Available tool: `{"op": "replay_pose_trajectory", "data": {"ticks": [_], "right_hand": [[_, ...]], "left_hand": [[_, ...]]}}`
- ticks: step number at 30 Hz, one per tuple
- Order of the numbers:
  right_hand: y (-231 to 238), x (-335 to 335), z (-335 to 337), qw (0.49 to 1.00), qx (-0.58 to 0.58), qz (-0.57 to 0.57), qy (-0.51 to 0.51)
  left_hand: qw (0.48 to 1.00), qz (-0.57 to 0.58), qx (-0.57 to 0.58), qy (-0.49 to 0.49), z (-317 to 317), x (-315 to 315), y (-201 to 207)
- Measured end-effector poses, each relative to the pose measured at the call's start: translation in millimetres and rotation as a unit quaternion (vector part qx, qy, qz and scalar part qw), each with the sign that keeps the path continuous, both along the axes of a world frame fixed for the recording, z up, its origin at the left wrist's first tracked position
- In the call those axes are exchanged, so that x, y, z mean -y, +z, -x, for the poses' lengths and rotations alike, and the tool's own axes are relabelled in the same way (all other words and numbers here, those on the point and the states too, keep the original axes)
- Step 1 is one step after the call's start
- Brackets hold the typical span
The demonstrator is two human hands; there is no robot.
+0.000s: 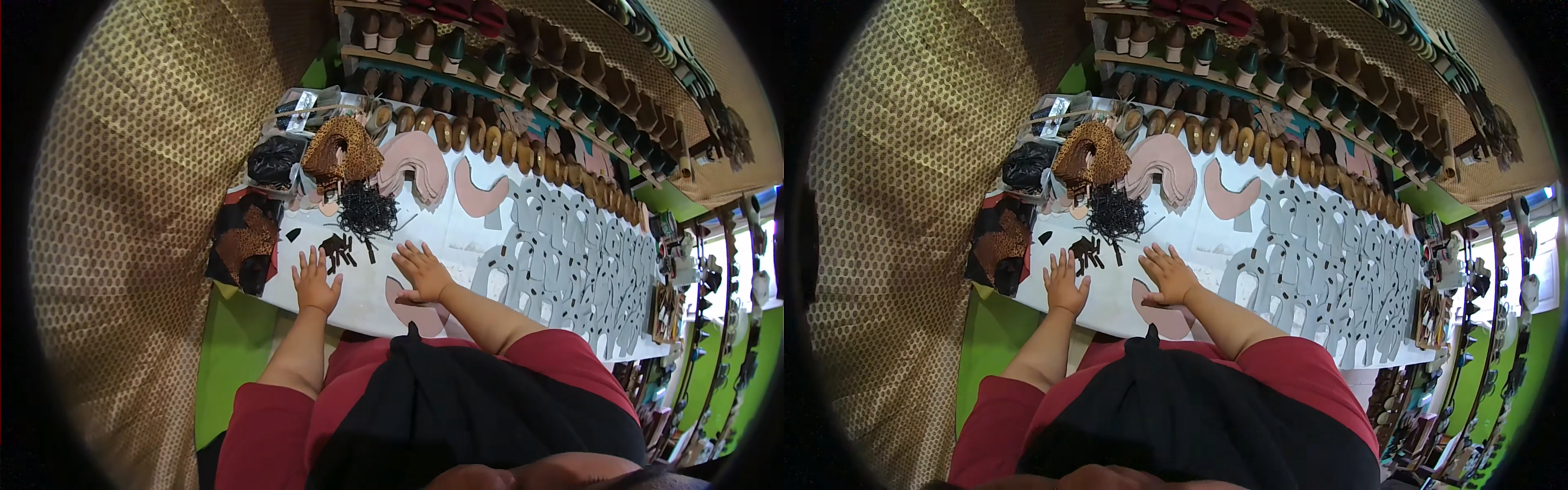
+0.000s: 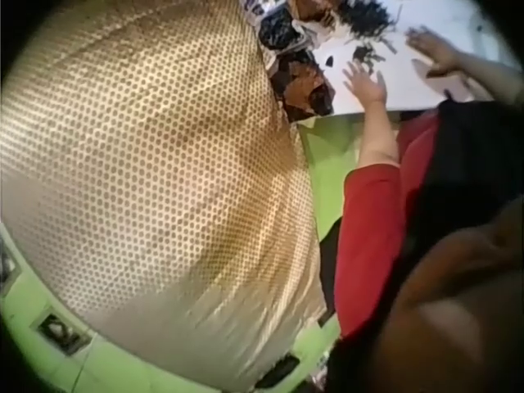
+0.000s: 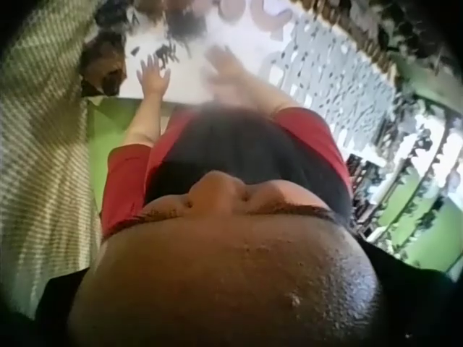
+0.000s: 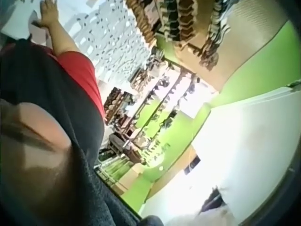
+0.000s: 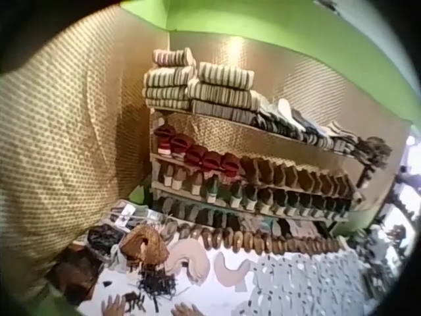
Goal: Inspect and sort cut leather components for shoe manufacturing at a workbench.
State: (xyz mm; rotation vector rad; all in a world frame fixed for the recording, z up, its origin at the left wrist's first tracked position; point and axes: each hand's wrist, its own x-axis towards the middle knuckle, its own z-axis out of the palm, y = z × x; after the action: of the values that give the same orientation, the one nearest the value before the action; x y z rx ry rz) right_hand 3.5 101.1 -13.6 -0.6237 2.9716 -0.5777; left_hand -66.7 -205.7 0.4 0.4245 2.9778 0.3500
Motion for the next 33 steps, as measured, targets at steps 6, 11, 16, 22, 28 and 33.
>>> {"op": "replay_pose_trajectory", "data": {"ticks": [6,11,16,22,28,33], "right_hand": [[-4.3,-8.3,9.5,0.996,0.054,0.072,-0.006],[11.0,19.9,-1.4,1.000,0.017,0.008,0.017],[-8.2,51.3,-15.4,0.998,-0.028,0.037,-0.042],[7.2,58.6,-19.4,0.996,0.023,-0.045,-0.069],[8.6,56.0,-16.8,0.997,0.031,-0.015,-0.069],[3.8,53.1,-17.7,0.997,0.025,0.011,-0.068]], "left_hand": [[1.000,0.007,0.006,0.004,1.0,-2.3,1.3],[1.000,0.008,0.003,0.010,0.5,0.2,-1.6],[1.000,0.009,-0.001,0.006,1.2,1.3,-3.5],[1.000,0.002,0.001,0.008,-0.8,1.6,-3.0],[1.000,-0.002,-0.005,0.000,1.5,1.2,-2.1],[1.000,-0.004,-0.008,0.001,1.1,1.5,-3.3]]}}
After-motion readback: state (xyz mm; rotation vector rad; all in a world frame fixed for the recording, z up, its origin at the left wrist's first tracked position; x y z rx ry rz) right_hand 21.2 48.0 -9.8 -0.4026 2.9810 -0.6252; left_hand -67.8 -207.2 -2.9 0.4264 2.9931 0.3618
